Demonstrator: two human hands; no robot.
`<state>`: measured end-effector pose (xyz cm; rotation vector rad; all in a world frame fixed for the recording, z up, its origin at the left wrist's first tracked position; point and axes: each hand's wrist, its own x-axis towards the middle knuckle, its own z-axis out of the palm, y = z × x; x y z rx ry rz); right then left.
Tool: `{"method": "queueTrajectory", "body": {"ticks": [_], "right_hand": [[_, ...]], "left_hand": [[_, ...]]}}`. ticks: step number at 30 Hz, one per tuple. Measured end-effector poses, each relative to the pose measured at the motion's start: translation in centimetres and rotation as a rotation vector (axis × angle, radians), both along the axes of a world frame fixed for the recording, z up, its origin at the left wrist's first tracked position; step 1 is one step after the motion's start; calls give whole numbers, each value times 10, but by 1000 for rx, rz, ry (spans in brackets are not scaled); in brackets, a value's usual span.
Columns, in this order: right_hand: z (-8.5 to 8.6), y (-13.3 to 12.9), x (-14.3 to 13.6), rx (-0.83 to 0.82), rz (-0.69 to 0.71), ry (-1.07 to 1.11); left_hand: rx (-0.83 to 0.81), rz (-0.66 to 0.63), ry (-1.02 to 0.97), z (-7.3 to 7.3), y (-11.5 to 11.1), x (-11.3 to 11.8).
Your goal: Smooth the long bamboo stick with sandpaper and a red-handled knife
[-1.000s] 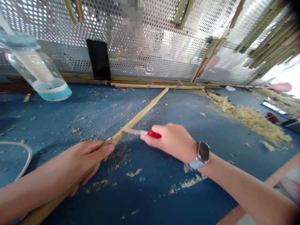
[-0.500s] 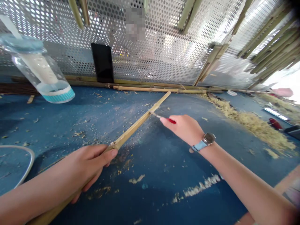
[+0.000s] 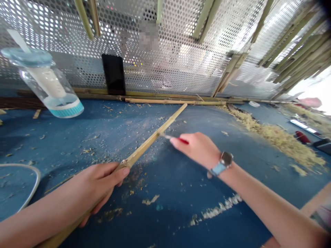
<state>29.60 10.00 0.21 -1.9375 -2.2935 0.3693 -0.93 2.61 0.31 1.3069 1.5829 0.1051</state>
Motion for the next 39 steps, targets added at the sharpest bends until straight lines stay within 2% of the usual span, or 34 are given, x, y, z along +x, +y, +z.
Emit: {"method": "queueTrajectory", "body": {"ticks": [2, 3, 8, 9, 12, 14, 15, 19, 21, 23, 26, 30, 32, 34, 36, 37, 39], "right_hand": [[-1, -5, -5, -50, 108, 60], [-1, -4, -4, -48, 112, 58], [0, 19, 19, 80, -130, -109], [0, 19, 18, 71, -110, -93], [1, 6, 7, -19, 69, 40], [1, 2, 3, -39, 116, 57], [1, 3, 4, -23, 97, 33], [2, 18, 16, 59, -65, -112], [2, 14, 13, 74, -62, -129], [1, 3, 4, 53, 32, -82], [-1, -2, 1, 22, 139, -19], [3, 16, 18, 83, -49, -117], [5, 15, 17, 90, -62, -143], [5, 4, 7, 62, 58, -99], [4, -5, -2, 41, 179, -47], [4, -5, -2, 39, 193, -38], [4, 4, 6, 46, 96, -69]], "left_hand": [[35, -7, 16, 2, 0, 0], [39, -9, 15, 4, 0, 1], [27, -75, 55, 11, 2, 1], [40, -90, 80, 12, 2, 1], [56, -120, 133, 13, 2, 2], [62, -144, 193, 12, 1, 4], [115, -181, 228, 11, 1, 4], [518, -370, 331, 3, 0, 5], [495, -356, 359, 0, -1, 4], [405, -306, 372, 0, -2, 3], [408, -296, 338, 1, -2, 2], [429, -325, 334, 3, -2, 4], [432, -330, 363, 1, -2, 3], [446, -362, 390, -3, -2, 1], [515, -447, 410, -7, -3, -2], [553, -493, 419, -9, -3, -2], [583, -542, 439, -7, -4, -1]]}}
